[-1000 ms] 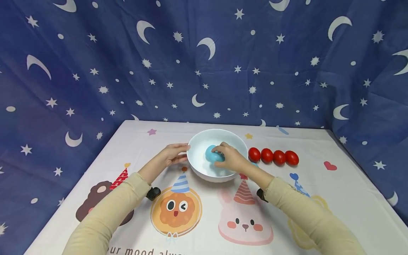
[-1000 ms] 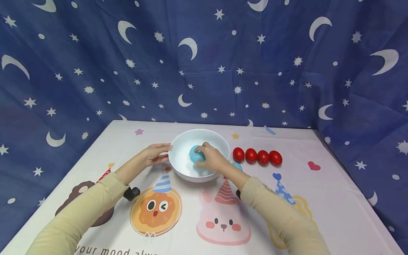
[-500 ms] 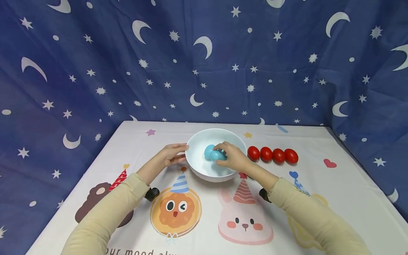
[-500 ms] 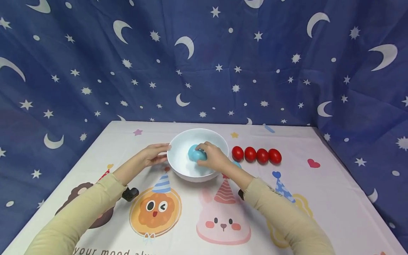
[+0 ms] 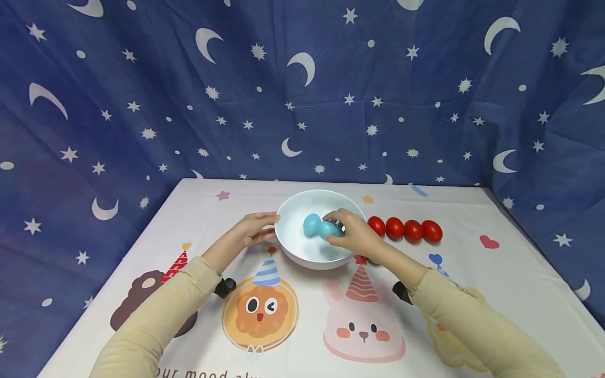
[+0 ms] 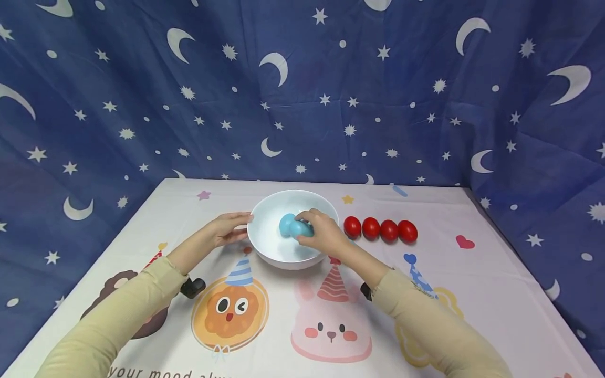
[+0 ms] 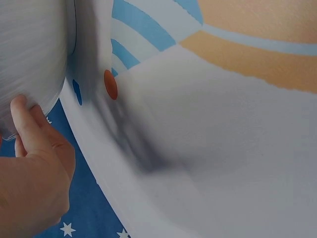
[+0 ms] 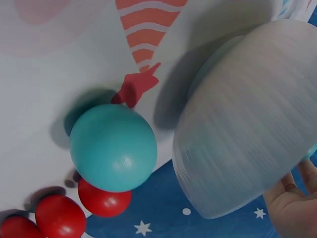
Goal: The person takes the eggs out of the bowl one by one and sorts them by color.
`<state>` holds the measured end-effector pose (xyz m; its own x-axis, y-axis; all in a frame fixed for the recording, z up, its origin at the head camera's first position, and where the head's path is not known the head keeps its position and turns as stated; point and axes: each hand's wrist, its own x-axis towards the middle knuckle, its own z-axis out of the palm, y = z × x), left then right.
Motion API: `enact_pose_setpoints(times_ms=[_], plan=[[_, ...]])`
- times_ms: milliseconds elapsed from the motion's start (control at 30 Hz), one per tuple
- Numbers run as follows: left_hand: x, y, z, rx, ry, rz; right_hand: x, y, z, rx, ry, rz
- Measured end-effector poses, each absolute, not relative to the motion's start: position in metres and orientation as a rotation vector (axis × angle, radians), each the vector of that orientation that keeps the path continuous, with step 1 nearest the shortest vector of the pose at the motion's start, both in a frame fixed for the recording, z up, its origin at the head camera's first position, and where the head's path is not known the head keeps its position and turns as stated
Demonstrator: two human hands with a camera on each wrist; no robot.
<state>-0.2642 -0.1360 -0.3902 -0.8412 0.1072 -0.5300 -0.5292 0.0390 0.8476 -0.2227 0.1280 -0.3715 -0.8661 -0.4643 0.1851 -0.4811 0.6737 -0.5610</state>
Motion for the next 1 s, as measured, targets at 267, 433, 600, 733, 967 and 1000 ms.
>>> enact_pose_setpoints(times_ms=[267, 433, 600, 733, 967, 1000], plan=[[-0.265, -0.135, -0.39, -0.439, 1.858, 1.861, -0.214, 0.137, -0.366, 0.804, -2.833, 1.035], [-0.264, -0.136, -0.39, -0.438, 1.865, 1.858, -0.206, 0.142, -0.362, 0.824, -2.792, 1.032], [-0.263, -0.136, -0.39, -0.442, 1.87, 1.843, -0.197, 0.146, -0.356, 0.816, -2.777, 1.018], [-0.263, -0.136, -0.389, -0.451, 1.869, 1.841, -0.19, 0.15, -0.353, 0.787, -2.783, 1.015], [-0.264, -0.136, -0.389, -0.447, 1.878, 1.838, -0.179, 0.162, -0.353, 0.745, -2.784, 0.981], [-0.264, -0.136, -0.389, -0.448, 1.877, 1.836, -0.178, 0.164, -0.353, 0.742, -2.781, 0.979]])
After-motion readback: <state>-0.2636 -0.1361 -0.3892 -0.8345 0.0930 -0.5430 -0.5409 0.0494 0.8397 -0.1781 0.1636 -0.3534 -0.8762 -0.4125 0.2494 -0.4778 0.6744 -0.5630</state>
